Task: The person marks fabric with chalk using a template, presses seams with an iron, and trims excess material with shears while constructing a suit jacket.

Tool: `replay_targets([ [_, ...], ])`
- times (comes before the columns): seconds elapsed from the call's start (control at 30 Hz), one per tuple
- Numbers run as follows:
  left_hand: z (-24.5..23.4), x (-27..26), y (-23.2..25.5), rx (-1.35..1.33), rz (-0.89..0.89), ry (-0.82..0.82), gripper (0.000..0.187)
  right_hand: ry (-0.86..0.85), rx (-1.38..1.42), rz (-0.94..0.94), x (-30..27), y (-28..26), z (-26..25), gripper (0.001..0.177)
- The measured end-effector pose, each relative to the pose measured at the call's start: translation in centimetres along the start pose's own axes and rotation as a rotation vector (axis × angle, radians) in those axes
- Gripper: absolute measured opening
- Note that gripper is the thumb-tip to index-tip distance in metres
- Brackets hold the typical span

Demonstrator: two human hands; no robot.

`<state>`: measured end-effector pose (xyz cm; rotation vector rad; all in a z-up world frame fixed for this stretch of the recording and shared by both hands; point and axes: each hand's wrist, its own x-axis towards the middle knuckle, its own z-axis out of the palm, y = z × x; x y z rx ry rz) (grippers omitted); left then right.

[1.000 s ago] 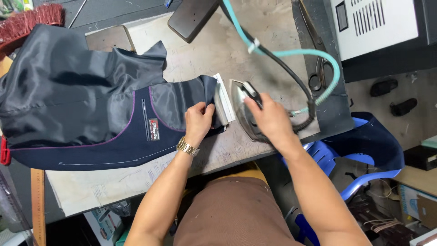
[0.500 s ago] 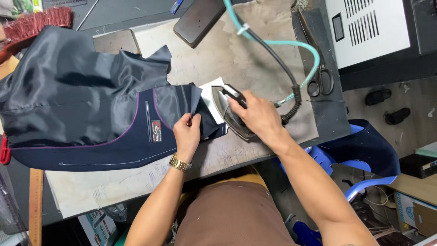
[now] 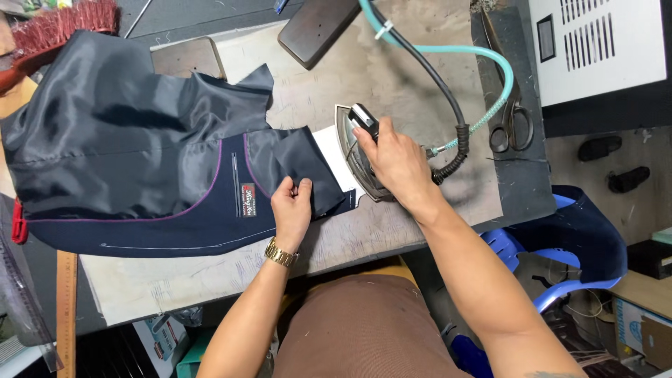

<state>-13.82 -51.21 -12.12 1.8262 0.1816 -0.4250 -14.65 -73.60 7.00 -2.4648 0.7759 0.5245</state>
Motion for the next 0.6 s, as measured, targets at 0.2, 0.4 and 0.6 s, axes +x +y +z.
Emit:
replay_targets([
  [0.2,0.2,0.0,0.1,0.038,0.009,-0.017,0.03,0.01,-0.007,0.036,0.4,0.4,0.3,0.058],
  [0.4,0.0,-0.7,0.9,0.017,-0.056,-0.032,0.031,0.106,-0.031,0.099,1.5,2.8,-1.6,0.057],
  [0.6,0.0,-1.1,2.7,0.014,-0.075,-0.016,0.034,0.81,-0.454,-0.622,14.3,2.8,-3.0,0.051],
])
